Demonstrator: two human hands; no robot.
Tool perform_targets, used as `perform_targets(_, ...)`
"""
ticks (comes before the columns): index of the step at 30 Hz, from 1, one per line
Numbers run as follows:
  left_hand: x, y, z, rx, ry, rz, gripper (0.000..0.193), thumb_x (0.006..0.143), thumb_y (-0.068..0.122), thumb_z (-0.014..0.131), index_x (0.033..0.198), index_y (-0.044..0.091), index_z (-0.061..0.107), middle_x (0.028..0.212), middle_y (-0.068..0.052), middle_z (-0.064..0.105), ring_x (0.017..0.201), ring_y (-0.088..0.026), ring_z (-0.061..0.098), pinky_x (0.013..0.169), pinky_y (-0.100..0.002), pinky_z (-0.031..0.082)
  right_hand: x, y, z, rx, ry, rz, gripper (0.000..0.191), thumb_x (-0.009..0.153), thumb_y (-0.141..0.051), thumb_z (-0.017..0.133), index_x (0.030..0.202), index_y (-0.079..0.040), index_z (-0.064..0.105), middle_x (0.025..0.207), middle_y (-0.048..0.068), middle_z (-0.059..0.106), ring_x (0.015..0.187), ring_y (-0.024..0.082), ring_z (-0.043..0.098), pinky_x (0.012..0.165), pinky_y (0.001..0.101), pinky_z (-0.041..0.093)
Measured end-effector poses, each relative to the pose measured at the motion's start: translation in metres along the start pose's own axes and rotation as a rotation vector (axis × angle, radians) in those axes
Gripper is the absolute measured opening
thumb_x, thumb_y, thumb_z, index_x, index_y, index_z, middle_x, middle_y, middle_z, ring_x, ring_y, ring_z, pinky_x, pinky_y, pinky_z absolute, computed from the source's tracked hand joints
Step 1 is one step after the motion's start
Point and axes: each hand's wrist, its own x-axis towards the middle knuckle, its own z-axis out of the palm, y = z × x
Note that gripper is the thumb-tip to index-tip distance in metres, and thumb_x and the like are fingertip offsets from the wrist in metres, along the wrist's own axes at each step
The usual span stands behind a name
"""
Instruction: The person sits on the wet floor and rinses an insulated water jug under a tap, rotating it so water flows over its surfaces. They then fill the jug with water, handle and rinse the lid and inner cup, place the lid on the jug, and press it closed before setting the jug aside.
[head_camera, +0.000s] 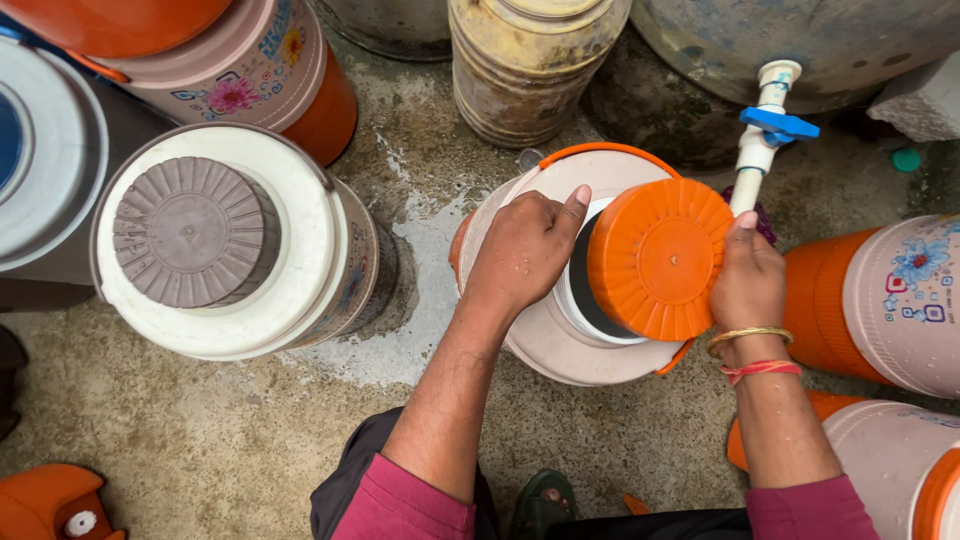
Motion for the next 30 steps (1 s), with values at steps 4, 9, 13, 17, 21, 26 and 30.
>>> perform_targets(4,0.002,-0.003,0.005,-0.051,-0.085,0.021,0.065,0.1,0.051,0.052,0.078,-0.007,0.07,0.073,-0.024,0.069,0.071,-0.038,0.069,0.074,-0.05,0.052,0.002,0.0,0.0,0.018,0.005,0.051,0.054,0.111,-0.046,0.048,0.119,0.003,0.068,0.107,0.003,0.071,0.092,0.009,0.064,0.082,0.0288,0.053)
perform_targets(9,0.001,-0.002,0.001,0.003,-0.168,0.23,0.055,0.085,0.048,0.071,0.113,0.001,0.075,0.1,-0.016,0.076,0.087,-0.026,0.073,0.081,-0.039,0.058,-0.003,-0.011,-0.002,-0.238,0.049,-0.252,0.038,0.116,-0.032,0.05,0.121,0.003,0.064,0.104,0.011,0.07,0.093,0.014,0.061,0.083,0.0343,0.051)
perform_targets(13,-0.007,0.009,-0.008,0.21,-0.425,0.161,0.089,0.057,0.033,0.094,0.137,0.017,0.06,0.13,-0.007,0.063,0.116,-0.026,0.06,0.102,-0.044,0.049,-0.012,-0.027,-0.009,-0.45,0.074,-0.482,0.031,0.115,-0.024,0.052,0.122,0.003,0.066,0.113,0.019,0.069,0.099,0.026,0.068,0.087,0.0405,0.052)
perform_targets(17,-0.015,0.021,-0.007,0.561,-0.327,0.265,0.111,0.036,0.023,0.101,0.139,0.041,0.061,0.163,-0.008,0.03,0.147,-0.038,0.022,0.115,-0.062,0.023,-0.023,-0.039,-0.012,-0.581,-0.051,-0.391,0.053,0.107,-0.042,0.059,0.136,0.002,0.062,0.131,0.025,0.062,0.12,0.035,0.061,0.103,0.0437,0.048)
perform_targets(21,-0.017,0.024,0.011,0.494,-0.292,0.288,0.107,0.042,0.031,0.103,0.138,0.045,0.057,0.167,-0.01,0.005,0.156,-0.043,0.005,0.117,-0.071,0.015,-0.031,-0.049,-0.016,-0.713,-0.32,-0.353,0.118,0.093,-0.063,0.077,0.155,0.016,0.016,0.16,0.043,0.02,0.151,0.052,0.021,0.119,0.0485,0.025)
perform_targets(26,-0.013,0.018,0.03,0.391,-0.367,0.185,0.109,0.046,0.027,0.101,0.142,0.047,0.053,0.17,-0.005,0.007,0.154,-0.043,0.013,0.111,-0.071,0.03,-0.043,-0.064,-0.032,-0.718,-0.442,-0.258,0.144,0.064,-0.057,0.09,0.164,0.002,0.004,0.16,0.04,0.005,0.154,0.049,0.007,0.12,0.0465,0.021)
perform_targets(30,-0.012,0.015,0.031,0.382,-0.335,0.204,0.109,0.045,0.028,0.102,0.141,0.046,0.054,0.168,-0.006,0.01,0.152,-0.045,0.015,0.112,-0.069,0.033,-0.046,-0.075,-0.035,-0.608,-0.516,-0.474,0.133,0.054,-0.042,0.093,0.162,-0.007,0.024,0.162,0.025,0.023,0.156,0.041,0.025,0.125,0.0447,0.028)
